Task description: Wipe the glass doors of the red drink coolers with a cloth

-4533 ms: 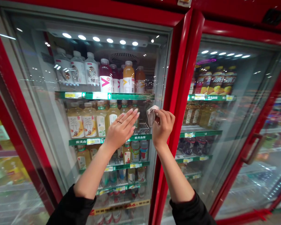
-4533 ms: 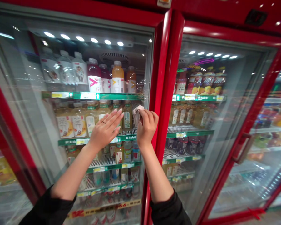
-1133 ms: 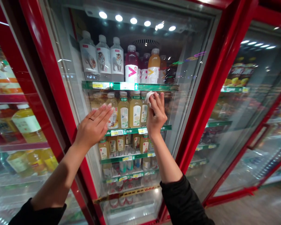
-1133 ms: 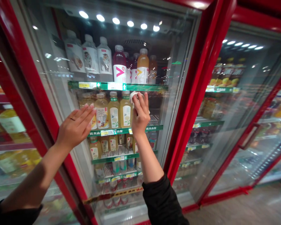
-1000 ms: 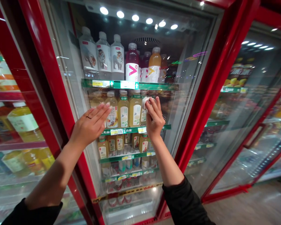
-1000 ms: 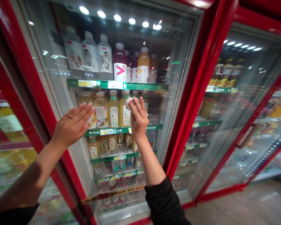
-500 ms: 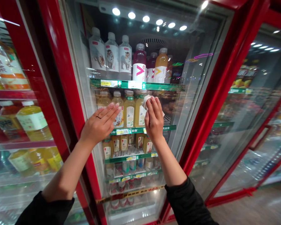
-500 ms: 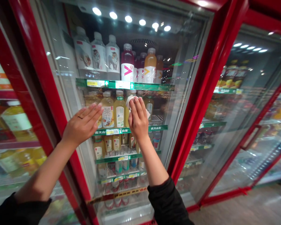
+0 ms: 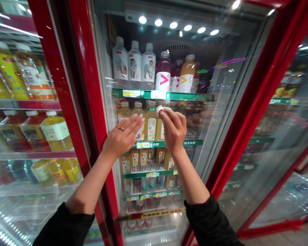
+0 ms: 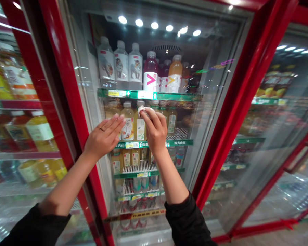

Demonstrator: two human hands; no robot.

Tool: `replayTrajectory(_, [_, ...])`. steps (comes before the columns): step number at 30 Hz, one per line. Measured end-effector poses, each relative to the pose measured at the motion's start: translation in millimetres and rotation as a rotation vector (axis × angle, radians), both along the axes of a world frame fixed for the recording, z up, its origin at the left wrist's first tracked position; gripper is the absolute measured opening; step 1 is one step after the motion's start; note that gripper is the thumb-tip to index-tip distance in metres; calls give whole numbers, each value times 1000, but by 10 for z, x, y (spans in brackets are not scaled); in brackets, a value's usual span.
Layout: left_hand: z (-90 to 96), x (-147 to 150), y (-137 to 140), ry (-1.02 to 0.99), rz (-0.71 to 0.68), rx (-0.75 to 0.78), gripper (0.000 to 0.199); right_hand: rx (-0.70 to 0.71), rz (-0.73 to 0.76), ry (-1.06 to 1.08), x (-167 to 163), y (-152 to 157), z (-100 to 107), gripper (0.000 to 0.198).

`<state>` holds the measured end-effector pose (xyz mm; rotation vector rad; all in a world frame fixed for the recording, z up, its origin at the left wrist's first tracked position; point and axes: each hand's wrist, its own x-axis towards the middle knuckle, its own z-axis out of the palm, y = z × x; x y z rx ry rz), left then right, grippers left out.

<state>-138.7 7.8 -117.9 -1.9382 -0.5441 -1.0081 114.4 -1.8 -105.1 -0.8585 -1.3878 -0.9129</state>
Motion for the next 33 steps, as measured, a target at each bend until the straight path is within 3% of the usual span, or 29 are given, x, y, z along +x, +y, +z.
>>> replayTrajectory(3, [-1,1,-5,-3,-3,3,87,66,-6,41,94,-50,-23,37])
replayTrajectory(6, [1,7,-10,-8,-14,16,86,123,21,189,110,-20,119,33])
replayTrajectory(10, [10,7,-30,-7,-7,62,84,30,85,205,-135,-16,254,35])
replayTrajectory(13, [20,-10,-55,-4,1,96,84,-19,102,83,-251,-97,137,33])
replayTrajectory(17, [17,-38,-66,-39,-52,121,85,19,73,36,-106,-155,-1,33])
replayTrajectory(20, [-4,-39,-48,-104,-95,136,85,99,57,145,-51,-85,111,30])
replayTrajectory(24, [-32,-27,-22,-184,-103,159,83,151,88,163,-329,9,284,28])
replayTrajectory(28, [-32,-55,-18,-234,-112,170,83,73,106,-26,-572,-56,139,38])
replayTrajectory(31, [-28,-113,-26,-231,-123,158,83,72,100,-76,-480,-117,11,43])
replayTrajectory(33, [-35,-154,-32,-195,-101,134,83,115,95,-23,-378,-117,37,40])
